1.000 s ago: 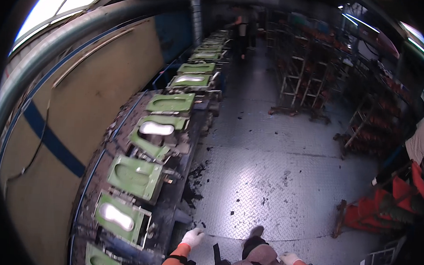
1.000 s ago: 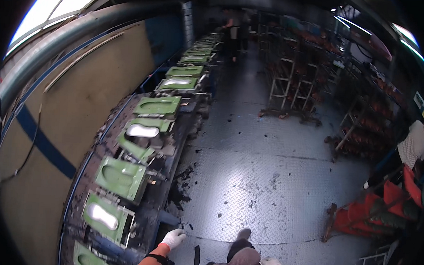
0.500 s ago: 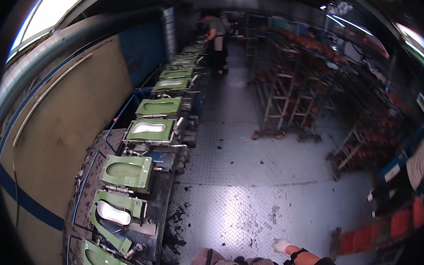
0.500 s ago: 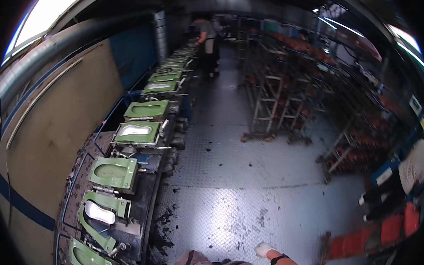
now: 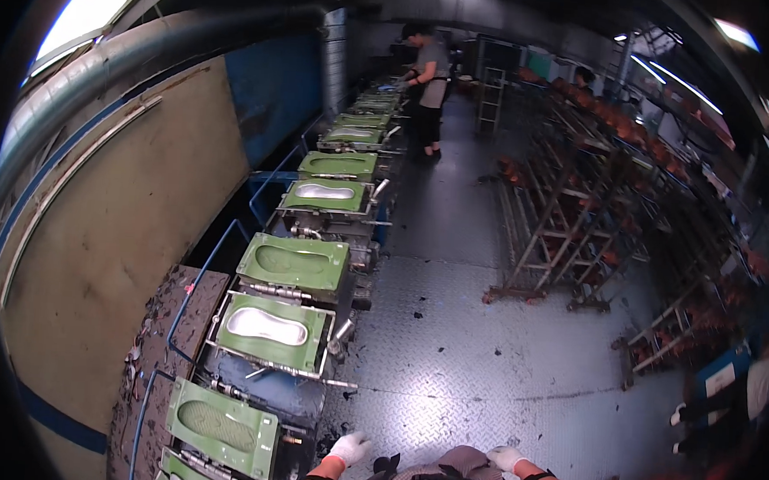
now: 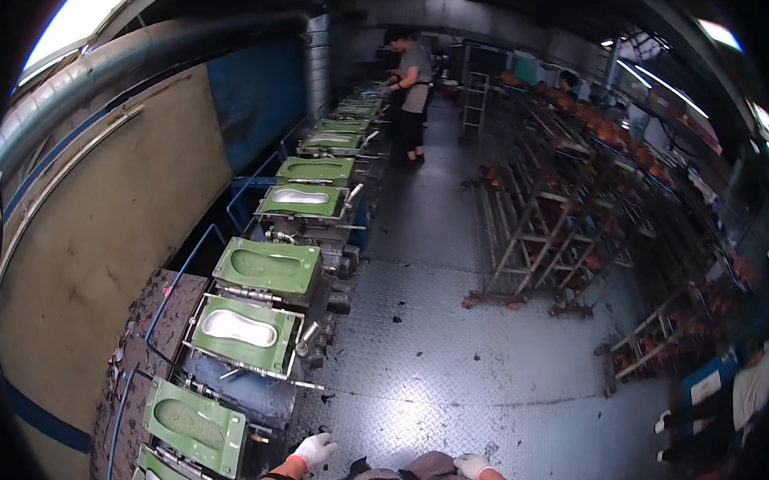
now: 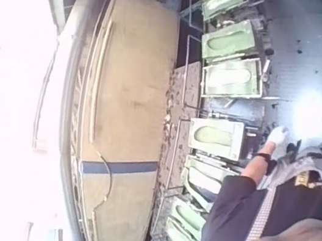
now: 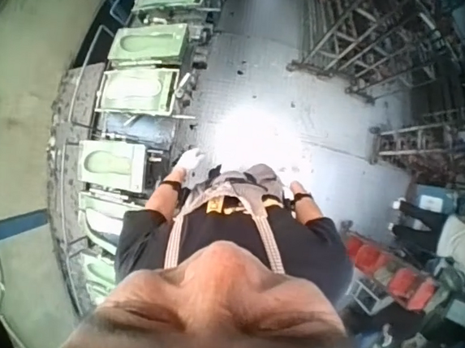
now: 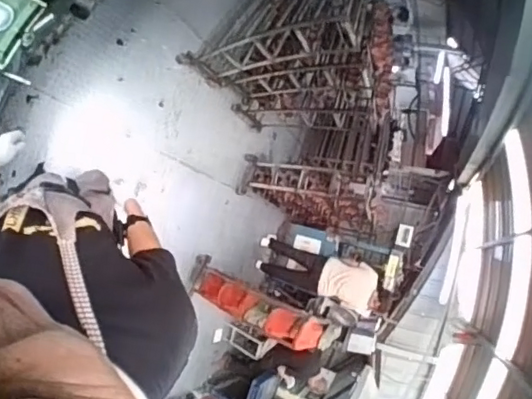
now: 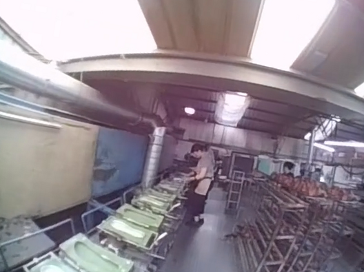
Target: Operating a mold-based industrial machine to place and press blue shoe soles into green molds on a conveyor belt.
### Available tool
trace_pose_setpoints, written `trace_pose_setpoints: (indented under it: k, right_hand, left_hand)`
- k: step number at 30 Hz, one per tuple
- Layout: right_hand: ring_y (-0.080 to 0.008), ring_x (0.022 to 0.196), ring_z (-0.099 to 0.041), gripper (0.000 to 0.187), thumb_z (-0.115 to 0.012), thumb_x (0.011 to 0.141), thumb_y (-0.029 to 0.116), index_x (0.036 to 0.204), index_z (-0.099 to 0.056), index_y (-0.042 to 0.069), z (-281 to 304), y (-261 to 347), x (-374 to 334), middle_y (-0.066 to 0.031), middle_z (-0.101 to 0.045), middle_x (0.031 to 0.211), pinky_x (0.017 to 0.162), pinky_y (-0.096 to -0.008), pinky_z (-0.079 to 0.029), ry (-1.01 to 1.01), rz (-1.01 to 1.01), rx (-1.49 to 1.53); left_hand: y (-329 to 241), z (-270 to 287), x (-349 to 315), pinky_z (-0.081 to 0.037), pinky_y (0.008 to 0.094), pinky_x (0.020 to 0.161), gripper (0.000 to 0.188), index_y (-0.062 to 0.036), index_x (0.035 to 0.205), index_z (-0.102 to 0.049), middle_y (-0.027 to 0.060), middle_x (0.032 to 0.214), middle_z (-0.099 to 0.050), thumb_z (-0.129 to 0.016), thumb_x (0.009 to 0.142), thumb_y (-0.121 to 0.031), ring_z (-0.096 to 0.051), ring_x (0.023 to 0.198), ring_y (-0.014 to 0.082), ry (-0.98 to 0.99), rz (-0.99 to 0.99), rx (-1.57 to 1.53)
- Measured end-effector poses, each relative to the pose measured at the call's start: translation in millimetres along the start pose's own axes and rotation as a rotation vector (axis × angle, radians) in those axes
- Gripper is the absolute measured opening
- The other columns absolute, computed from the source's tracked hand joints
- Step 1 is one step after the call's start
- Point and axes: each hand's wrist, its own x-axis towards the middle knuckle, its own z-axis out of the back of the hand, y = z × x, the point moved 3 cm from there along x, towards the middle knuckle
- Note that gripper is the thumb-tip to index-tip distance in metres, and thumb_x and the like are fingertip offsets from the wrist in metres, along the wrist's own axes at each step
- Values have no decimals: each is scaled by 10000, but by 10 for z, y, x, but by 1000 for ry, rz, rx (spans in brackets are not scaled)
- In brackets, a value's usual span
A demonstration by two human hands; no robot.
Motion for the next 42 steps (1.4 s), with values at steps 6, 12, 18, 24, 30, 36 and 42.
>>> trace_pose_setpoints:
  k: [6,12,18,24,30,36,42]
  right_hand:
    - [-262,841,-728,484,-509,964,405,1171,-715,19,846,81,1385,-144,-769,960,797,-405,-548,330,-127,-126]
    - [-392,1079,-697,319,-651,862,264,1073,-737,40,1769,465,3515,-241,-707,1175,952,-509,-540,566,816,-1149]
    - [-292,734,-709,324,-549,985,271,1082,-720,13,2863,1556,5781,-165,-741,866,677,-439,-551,249,437,-674]
    - [-171,504,-552,289,-561,996,267,1082,-693,24,2895,3335,5572,-68,-635,660,491,-349,-437,458,589,-428]
    - [-222,998,-702,390,-599,999,295,1225,-701,-7,2760,3452,3953,-127,-748,1148,873,-355,-548,611,997,-688]
    - [-279,934,-728,448,-532,982,410,1204,-711,65,3338,2804,3689,-128,-766,991,900,-395,-542,713,973,-1053]
    - [-262,857,-731,483,-513,979,386,1247,-681,20,4186,2440,4855,-163,-761,965,799,-384,-558,568,442,-980]
  left_hand:
    - [38,94,432,-505,449,1001,441,-93,1213,-691,224,1195,-697,-576,931,-413,-646,1155,402,-137,181,-203]
    - [-181,-598,-226,-509,452,993,472,-95,1181,-720,220,1179,-710,-570,901,-443,-658,1142,400,-309,879,-448]
    - [-1375,-1497,-268,-521,423,963,433,-28,1184,-711,194,1172,-727,-599,939,-366,-691,1104,339,-633,1090,-839]
    - [-2381,-2054,520,-504,443,987,425,-48,1188,-703,215,1151,-719,-600,927,-367,-667,1129,378,-768,1064,-1042]
    - [-2886,-2589,1294,-505,438,1004,440,-74,1215,-693,218,1195,-703,-604,925,-392,-656,1152,377,-779,1017,-1173]
    - [-3072,-2482,1590,-501,447,999,478,-47,1200,-697,232,1202,-701,-601,922,-424,-652,1167,385,-597,1095,-1035]
    - [-2988,-1834,1876,-509,436,980,448,-34,1176,-702,234,1160,-710,-592,932,-393,-667,1126,379,-778,1000,-1018]
